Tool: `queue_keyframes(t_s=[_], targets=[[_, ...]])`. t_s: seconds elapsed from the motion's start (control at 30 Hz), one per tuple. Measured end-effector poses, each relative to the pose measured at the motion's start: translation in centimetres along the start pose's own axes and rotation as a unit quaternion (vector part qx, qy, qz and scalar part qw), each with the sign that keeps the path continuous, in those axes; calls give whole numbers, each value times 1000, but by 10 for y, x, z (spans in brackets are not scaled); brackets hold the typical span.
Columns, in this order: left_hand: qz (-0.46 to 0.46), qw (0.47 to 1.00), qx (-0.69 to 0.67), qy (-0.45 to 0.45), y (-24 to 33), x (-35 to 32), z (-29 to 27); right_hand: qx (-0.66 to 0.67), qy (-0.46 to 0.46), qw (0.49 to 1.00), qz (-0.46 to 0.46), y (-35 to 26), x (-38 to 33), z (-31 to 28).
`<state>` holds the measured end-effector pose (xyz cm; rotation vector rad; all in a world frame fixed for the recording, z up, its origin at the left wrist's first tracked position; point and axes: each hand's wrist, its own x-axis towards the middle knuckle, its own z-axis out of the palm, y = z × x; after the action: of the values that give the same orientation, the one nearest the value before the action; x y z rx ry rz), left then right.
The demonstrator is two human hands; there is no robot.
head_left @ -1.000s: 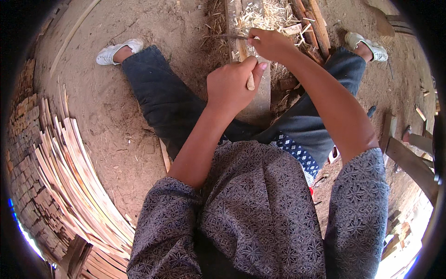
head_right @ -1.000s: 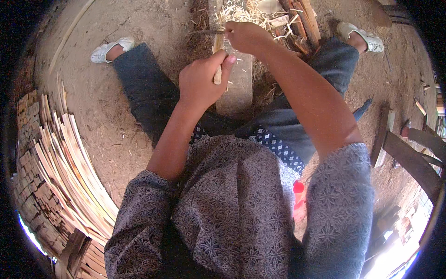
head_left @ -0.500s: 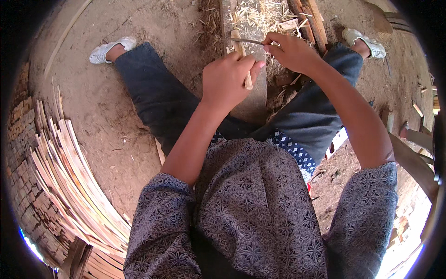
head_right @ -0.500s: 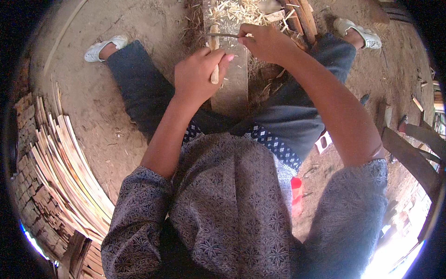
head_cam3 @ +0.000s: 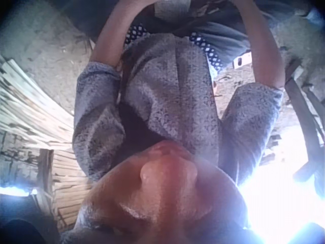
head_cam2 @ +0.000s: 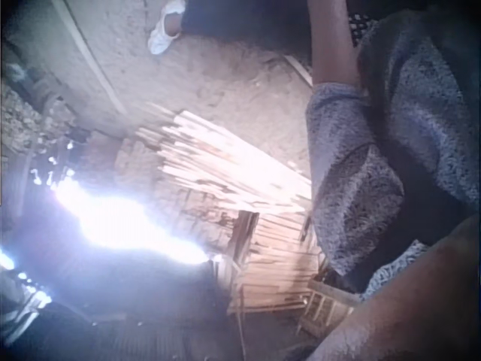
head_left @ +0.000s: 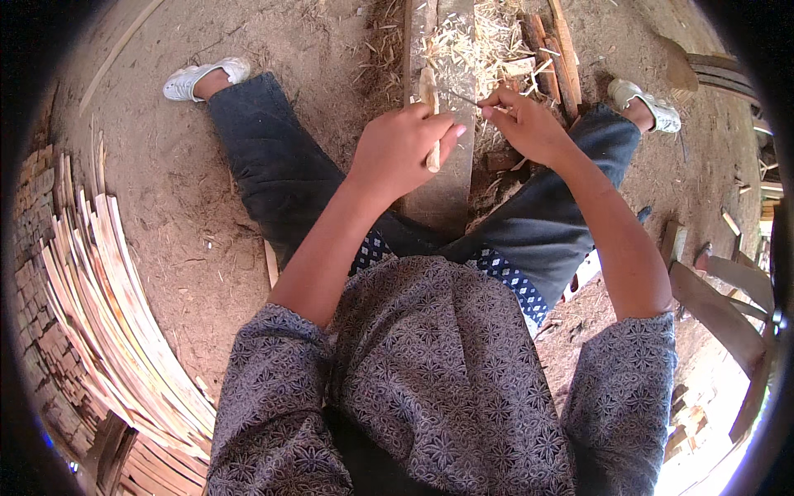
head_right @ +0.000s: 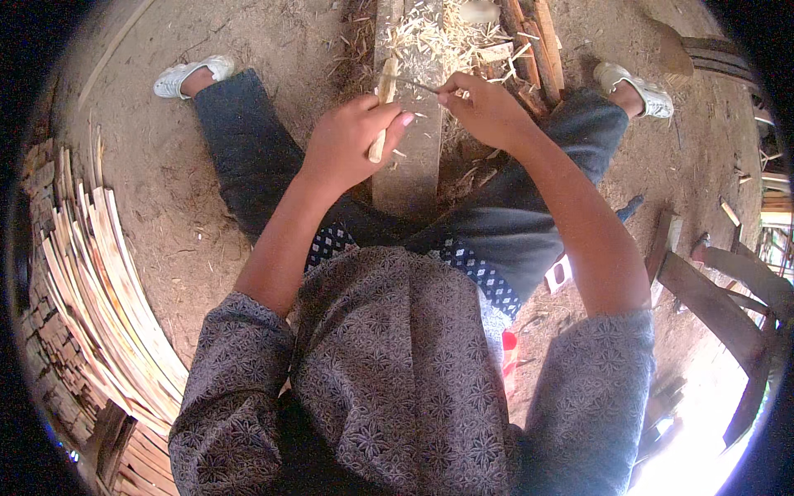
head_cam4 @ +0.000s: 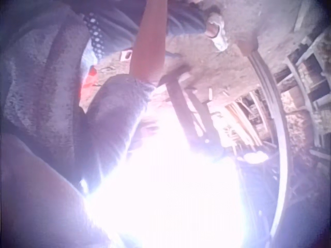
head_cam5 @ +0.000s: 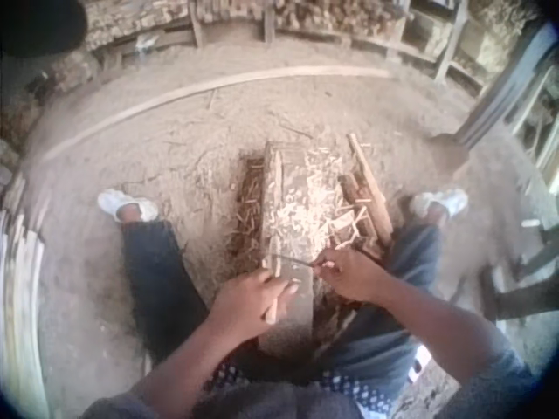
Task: The person sits on the ground and uses a curved knife to shave and shape a small piece of wood held against a wooden block. The person repeatedly rotates the wood and removes thin shavings, accumulating wood chips on the block.
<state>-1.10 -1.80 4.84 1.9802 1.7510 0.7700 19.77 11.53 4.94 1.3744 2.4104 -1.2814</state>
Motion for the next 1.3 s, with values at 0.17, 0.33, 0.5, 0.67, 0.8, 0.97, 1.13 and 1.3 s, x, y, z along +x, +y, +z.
queue_keyframes(t_s=[0.17,0.33,0.5,0.67,0.8,0.97,1.13,1.3], targets=[[20,1000,21,-10,-3,0,-4,-92,28,995,-25,-10,4,6],[40,999,7,9,-3,12,-1,-119,30,992,33,17,62,21],[25,998,33,-41,-3,7,-15,-53,16,998,42,22,57,12],[30,996,50,-73,-13,-3,-15,-43,9,999,16,6,8,2],[34,994,53,-93,-10,1,-15,-35,28,999,-28,4,-2,7],[38,996,3,-75,-13,6,-18,-96,43,994,-12,-1,11,8],[31,997,15,-73,-12,9,-17,-104,72,992,23,-9,48,32],[5,998,18,-53,-5,9,-21,-55,112,991,53,10,75,54]])
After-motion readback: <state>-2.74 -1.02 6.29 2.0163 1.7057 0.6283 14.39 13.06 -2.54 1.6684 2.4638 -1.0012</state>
